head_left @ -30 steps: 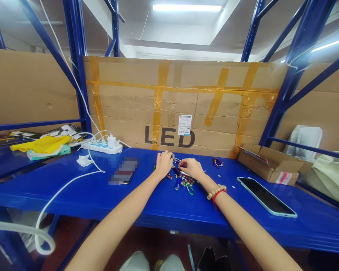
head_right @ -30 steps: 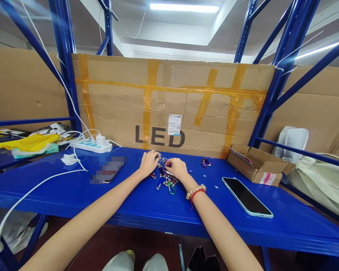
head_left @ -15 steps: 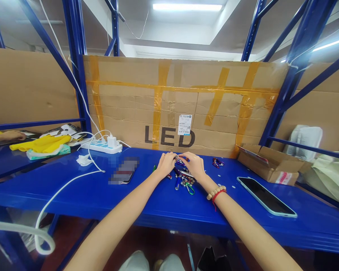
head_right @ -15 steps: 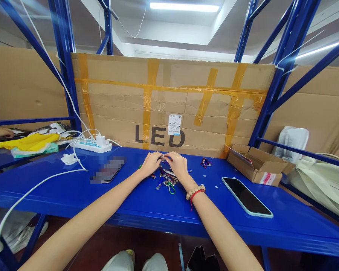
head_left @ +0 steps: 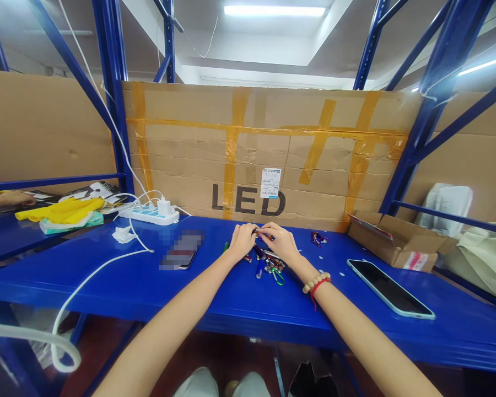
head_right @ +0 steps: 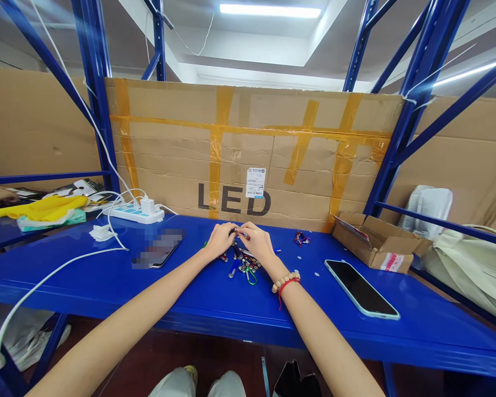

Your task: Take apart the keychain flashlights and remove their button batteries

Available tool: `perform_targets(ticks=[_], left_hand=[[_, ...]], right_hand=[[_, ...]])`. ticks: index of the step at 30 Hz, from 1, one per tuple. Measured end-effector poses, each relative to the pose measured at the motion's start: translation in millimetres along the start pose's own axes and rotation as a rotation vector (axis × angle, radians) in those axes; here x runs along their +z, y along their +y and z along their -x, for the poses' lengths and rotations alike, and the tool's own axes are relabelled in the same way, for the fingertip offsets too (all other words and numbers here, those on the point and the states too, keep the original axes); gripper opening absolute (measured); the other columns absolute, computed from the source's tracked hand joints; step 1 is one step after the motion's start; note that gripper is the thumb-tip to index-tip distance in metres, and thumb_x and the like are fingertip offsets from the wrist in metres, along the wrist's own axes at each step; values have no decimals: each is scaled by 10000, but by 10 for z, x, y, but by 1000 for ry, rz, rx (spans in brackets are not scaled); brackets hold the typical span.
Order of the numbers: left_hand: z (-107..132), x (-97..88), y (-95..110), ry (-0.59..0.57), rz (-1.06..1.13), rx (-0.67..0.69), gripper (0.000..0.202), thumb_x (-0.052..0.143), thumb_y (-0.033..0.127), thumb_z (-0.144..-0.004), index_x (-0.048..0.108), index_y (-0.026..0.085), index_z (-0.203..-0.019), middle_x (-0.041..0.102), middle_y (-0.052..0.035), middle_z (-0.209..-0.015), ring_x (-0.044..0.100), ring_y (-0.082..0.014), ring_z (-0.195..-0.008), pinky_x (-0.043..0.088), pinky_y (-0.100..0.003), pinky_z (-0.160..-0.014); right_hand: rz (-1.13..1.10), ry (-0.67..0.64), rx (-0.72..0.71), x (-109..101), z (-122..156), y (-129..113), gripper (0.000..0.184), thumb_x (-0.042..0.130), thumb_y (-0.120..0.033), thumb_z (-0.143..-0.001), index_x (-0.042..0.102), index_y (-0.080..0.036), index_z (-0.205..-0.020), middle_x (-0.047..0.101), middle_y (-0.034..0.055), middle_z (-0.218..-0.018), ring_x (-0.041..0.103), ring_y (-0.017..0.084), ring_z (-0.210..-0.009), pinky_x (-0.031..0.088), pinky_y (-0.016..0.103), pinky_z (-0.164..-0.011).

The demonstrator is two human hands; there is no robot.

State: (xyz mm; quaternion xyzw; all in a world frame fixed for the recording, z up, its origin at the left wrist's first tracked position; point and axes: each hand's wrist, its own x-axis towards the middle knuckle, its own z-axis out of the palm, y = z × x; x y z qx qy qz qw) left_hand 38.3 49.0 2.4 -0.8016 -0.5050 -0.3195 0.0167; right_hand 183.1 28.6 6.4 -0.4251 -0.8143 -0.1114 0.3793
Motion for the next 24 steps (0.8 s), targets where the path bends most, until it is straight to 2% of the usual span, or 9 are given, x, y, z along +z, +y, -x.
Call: perform_targets(ticks=[6,12,15,19,24], left_hand=[[-5,11,-9,2,-13,-21,257,399,151,-849,620,205,-969,657,-41,-1026,563,-193,-996,349,-326,-837],[-16,-11,-37,77,-46,-163,240,388,184,-873,617,200,-943,652,-57,-1014,559,-205,-999,329,-339,-839],[-3,-50,-28,90,-64,-204,236,381,199,-883,612,200,-933,653,-61,-1001,562,-209,-984,322,-344,-830],[14,-64,5,80,-89,-190,244,367,194,-890,609,192,-921,649,-68,-1002,556,-212,-983,316,-348,-829],[19,-63,22,78,-101,-189,243,360,200,-897,601,193,-923,648,-60,-1008,550,-206,-987,311,-342,-832]], right_hand=[[-29,-80,33,-9,-1,-40,198,497,-232,-831,643,-216,-963,619,16,-1012,545,62,-567,389,193,-520],[-14,-121,44,6,12,-51,301,516,-250,-818,544,-225,-1116,608,9,-1021,559,83,-606,400,210,-545],[24,-198,11,18,24,-45,213,478,-284,-853,621,-222,-999,587,24,-1059,591,103,-717,436,224,-615],[38,-282,-59,52,32,-24,245,477,-339,-864,681,-221,-929,551,54,-1131,574,157,-962,457,278,-807],[57,-342,-27,86,24,11,210,538,-322,-821,706,-226,-903,549,69,-1138,530,202,-1048,432,353,-895]])
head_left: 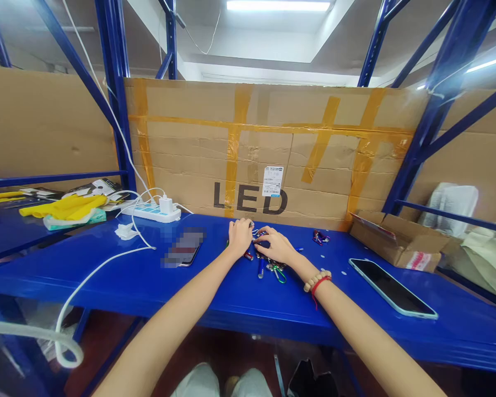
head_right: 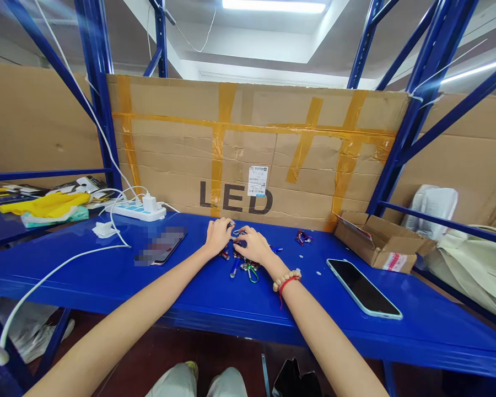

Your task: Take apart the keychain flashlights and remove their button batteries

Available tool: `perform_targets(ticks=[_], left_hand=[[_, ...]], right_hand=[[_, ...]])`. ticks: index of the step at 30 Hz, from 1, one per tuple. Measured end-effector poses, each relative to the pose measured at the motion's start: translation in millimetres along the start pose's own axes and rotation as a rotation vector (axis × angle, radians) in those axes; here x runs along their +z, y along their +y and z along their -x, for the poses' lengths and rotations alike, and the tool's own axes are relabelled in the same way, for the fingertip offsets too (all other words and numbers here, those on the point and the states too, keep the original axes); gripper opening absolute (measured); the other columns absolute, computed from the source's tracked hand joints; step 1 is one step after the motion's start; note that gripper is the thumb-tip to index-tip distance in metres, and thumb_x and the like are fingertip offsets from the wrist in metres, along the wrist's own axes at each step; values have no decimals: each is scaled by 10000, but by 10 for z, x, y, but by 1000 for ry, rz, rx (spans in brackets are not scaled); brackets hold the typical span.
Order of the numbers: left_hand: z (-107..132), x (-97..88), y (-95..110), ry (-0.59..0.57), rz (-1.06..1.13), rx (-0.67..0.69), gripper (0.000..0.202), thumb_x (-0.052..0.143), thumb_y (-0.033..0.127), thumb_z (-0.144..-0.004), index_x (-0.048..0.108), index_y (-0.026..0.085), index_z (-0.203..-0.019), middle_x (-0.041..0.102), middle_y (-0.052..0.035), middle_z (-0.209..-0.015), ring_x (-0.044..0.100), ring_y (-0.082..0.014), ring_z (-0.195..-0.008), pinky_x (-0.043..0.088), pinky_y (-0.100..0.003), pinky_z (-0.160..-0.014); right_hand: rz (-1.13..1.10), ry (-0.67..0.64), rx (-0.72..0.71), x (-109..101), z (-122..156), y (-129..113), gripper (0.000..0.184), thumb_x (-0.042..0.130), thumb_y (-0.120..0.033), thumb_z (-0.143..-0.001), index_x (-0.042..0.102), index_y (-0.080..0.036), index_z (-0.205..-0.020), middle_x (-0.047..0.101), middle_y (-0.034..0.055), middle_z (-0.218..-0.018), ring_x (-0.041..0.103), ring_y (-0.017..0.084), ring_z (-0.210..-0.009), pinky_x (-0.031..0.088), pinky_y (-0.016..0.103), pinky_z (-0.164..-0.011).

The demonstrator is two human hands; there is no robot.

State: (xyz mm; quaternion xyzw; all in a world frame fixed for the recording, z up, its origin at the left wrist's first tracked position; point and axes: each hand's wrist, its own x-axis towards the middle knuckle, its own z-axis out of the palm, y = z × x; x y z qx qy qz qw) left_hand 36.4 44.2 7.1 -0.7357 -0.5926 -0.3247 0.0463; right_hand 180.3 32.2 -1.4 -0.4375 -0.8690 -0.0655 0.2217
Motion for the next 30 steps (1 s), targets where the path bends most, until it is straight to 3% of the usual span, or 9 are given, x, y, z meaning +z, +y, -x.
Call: perform_targets(ticks=[7,18,30], left_hand=[[6,-15,10,-10,-10,-1,238,362,218,-901,598,197,-924,646,-57,-1009,552,-204,-989,314,-337,-835],[-13,41,-13,-16,-14,42,242,370,213,-890,608,186,-926,645,-66,-1013,555,-216,-994,325,-355,-842],[-52,112,-44,-33,-1,86,217,396,179,-865,610,184,-896,648,-63,-1007,557,-210,-986,327,-353,-858]], right_hand=[[-26,-31,101,4,-4,10,210,562,-301,-789,698,-229,-932,549,68,-1138,526,213,-1050,420,373,-906],[-119,-11,169,10,-17,34,134,613,-263,-730,713,-251,-819,589,23,-1037,547,180,-1009,435,288,-833],[-134,4,205,22,-20,61,112,631,-269,-727,713,-236,-797,629,18,-983,581,164,-930,446,272,-783]])
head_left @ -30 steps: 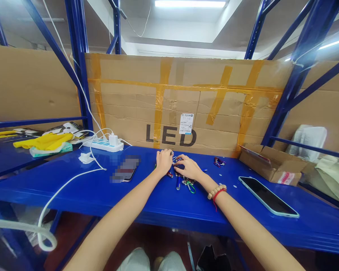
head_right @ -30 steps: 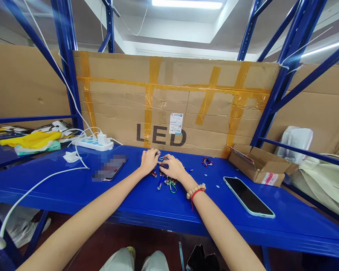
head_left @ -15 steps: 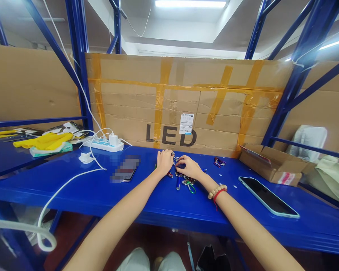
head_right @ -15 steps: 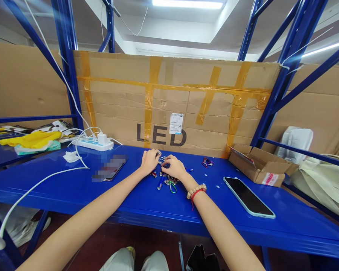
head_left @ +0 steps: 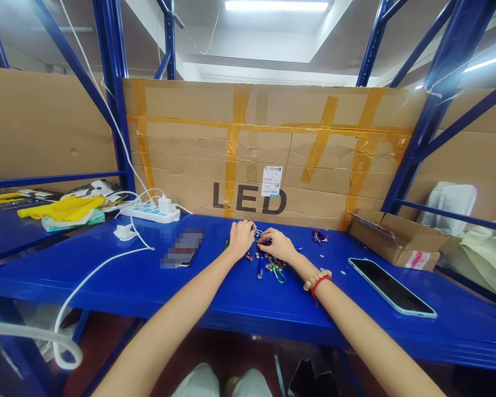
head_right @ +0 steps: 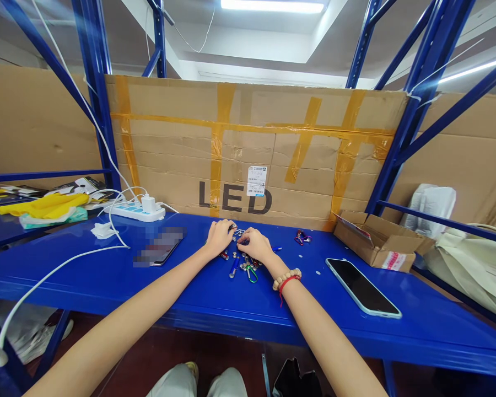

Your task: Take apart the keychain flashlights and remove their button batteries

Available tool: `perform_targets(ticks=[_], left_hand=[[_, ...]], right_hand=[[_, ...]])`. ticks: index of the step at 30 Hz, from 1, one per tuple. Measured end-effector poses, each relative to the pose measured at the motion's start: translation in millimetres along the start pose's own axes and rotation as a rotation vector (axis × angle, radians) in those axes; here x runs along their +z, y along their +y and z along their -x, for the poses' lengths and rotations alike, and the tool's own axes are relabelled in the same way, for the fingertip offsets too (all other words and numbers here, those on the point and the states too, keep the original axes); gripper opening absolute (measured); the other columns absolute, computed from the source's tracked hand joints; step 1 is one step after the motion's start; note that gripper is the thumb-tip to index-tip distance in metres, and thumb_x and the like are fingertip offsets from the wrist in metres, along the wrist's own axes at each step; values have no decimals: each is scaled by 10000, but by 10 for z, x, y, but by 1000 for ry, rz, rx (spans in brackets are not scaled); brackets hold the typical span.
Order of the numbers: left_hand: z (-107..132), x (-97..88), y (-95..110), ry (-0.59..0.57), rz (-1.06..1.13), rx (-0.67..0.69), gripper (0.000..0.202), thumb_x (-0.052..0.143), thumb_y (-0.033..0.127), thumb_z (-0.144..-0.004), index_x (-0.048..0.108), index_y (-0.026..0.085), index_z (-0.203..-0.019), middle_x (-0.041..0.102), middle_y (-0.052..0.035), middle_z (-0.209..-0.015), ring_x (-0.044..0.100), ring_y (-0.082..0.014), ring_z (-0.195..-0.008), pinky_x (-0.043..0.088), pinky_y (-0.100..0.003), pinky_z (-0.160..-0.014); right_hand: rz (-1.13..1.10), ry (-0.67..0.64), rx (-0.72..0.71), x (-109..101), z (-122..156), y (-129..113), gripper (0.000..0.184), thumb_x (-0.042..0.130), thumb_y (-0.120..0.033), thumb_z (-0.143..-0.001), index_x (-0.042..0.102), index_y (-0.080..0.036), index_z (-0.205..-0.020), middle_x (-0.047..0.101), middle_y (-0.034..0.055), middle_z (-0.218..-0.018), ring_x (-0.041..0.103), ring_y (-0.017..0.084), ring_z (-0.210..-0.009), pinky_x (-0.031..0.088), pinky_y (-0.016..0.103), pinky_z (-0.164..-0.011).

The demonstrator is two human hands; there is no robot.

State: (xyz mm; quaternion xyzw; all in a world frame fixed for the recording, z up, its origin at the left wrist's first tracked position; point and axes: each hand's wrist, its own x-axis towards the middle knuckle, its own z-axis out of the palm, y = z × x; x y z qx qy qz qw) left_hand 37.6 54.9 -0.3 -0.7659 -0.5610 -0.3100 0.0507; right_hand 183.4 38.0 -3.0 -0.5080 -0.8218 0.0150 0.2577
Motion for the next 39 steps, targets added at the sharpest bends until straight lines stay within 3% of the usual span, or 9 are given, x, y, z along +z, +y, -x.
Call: perform_targets(ticks=[4,10,13,20,26,32,39], left_hand=[[10,0,5,-6,-5,15,215,397,205,-869,610,185,-895,648,-63,-995,557,-213,-982,336,-353,-844],[24,-14,17,-29,-12,66,238,383,181,-866,608,181,-943,643,-68,-1010,557,-216,-990,356,-349,-836],[23,-23,22,-27,-16,56,251,381,174,-866,609,168,-969,640,-82,-1011,558,-225,-994,372,-351,-834],[38,-70,54,-59,73,155,252,393,163,-863,607,180,-995,646,-60,-1024,568,-195,-990,392,-315,-858],[48,-82,53,-52,111,153,254,402,155,-854,606,193,-1001,645,-44,-1063,568,-184,-998,383,-303,-863],[28,-68,20,28,47,10,232,393,196,-873,620,194,-920,656,-55,-1000,570,-205,-985,351,-332,-854],[43,-110,-8,93,-13,-137,262,346,233,-897,601,176,-895,652,-85,-977,576,-226,-954,336,-364,-847]], right_hand=[[77,94,-97,-30,10,-21,104,603,-249,-760,696,-213,-792,629,28,-978,590,159,-902,447,258,-755],[31,338,-137,-36,-8,-19,200,493,-302,-862,655,-222,-947,658,19,-944,611,121,-705,450,229,-624],[20,394,-169,-33,-8,-6,223,469,-301,-880,651,-229,-985,672,20,-933,624,131,-719,455,226,-620],[44,314,-161,-78,21,-33,265,438,-280,-898,666,-257,-1032,669,12,-1025,621,142,-911,452,208,-697],[43,298,-115,-100,26,-63,228,473,-313,-875,684,-238,-916,663,15,-1000,620,116,-737,435,207,-652],[61,358,-13,-94,39,-96,213,458,-343,-872,633,-235,-931,662,-8,-953,596,108,-649,402,228,-597],[67,317,230,-91,18,27,243,457,-153,-804,630,-208,-965,644,36,-1022,602,160,-854,435,266,-749]])
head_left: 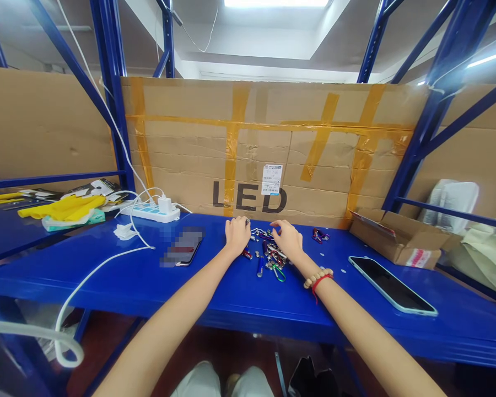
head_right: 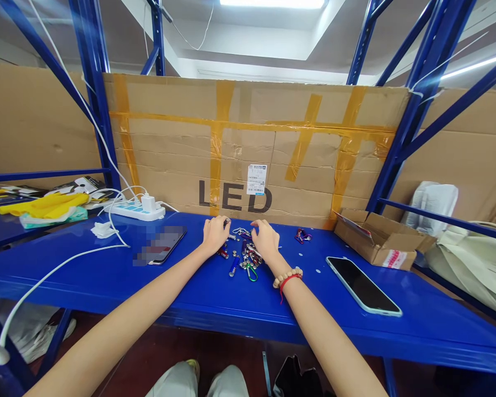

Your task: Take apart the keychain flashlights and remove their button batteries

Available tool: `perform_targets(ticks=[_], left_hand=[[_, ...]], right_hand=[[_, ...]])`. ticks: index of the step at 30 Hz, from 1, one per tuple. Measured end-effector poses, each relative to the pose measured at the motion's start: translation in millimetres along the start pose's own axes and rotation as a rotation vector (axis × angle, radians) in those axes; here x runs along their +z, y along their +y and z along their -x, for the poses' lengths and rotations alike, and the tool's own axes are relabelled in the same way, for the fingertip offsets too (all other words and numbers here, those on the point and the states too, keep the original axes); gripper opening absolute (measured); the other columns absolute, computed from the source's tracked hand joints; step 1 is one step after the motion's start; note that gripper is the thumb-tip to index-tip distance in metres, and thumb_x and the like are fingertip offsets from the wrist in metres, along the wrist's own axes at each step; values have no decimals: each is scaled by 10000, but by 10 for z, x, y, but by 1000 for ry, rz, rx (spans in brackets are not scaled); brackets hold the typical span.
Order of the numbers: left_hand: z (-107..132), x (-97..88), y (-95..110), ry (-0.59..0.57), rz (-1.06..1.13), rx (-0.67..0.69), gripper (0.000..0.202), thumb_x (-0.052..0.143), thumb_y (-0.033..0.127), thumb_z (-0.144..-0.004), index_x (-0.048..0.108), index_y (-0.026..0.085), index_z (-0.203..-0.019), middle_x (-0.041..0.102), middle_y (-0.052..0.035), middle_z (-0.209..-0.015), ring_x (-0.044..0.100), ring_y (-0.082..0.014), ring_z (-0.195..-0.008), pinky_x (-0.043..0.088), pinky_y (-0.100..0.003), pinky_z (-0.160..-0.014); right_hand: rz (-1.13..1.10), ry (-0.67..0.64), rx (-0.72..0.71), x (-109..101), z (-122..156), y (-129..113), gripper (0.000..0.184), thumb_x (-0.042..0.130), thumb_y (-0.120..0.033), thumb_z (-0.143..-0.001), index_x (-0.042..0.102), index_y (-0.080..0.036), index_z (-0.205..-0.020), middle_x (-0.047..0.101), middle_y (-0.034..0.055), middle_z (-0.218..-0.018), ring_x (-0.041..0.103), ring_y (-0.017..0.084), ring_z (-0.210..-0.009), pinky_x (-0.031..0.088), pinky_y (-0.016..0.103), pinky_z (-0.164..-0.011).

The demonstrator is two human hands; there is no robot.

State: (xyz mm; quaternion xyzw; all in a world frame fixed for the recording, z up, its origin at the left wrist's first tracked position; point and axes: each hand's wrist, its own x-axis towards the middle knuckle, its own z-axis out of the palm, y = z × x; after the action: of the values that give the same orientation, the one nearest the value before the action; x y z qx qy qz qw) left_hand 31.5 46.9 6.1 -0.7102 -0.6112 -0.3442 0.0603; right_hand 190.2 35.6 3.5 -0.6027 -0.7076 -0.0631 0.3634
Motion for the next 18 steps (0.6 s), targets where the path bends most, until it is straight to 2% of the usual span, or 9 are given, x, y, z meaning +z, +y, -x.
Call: perform_targets(ticks=[7,11,14,18], left_hand=[[-9,15,-34,-29,-23,-57,293,305,302,-916,561,162,-900,647,-112,-980,584,-239,-953,340,-374,-864],[-7,20,-19,-34,-9,-57,331,266,328,-924,550,161,-896,647,-113,-964,583,-238,-947,348,-377,-862],[-7,21,-9,-25,1,-60,330,261,320,-923,547,158,-898,641,-114,-974,576,-235,-964,348,-378,-867],[-5,16,-7,-35,8,-61,314,273,312,-920,544,159,-881,638,-112,-983,573,-230,-974,344,-374,-877]], right_hand=[[117,-195,48,89,-62,235,319,391,-148,-840,644,-199,-1028,621,93,-1115,546,235,-1068,406,376,-877],[86,-274,-65,147,-68,301,349,345,-219,-901,590,-250,-1147,564,60,-1237,489,216,-1151,393,397,-905],[57,-336,-181,200,-71,303,384,282,-291,-941,521,-262,-1240,479,53,-1342,415,204,-1232,337,429,-973],[60,-392,-216,244,-79,272,387,298,-358,-941,547,-260,-1219,449,51,-1371,373,216,-1273,285,453,-1018]])
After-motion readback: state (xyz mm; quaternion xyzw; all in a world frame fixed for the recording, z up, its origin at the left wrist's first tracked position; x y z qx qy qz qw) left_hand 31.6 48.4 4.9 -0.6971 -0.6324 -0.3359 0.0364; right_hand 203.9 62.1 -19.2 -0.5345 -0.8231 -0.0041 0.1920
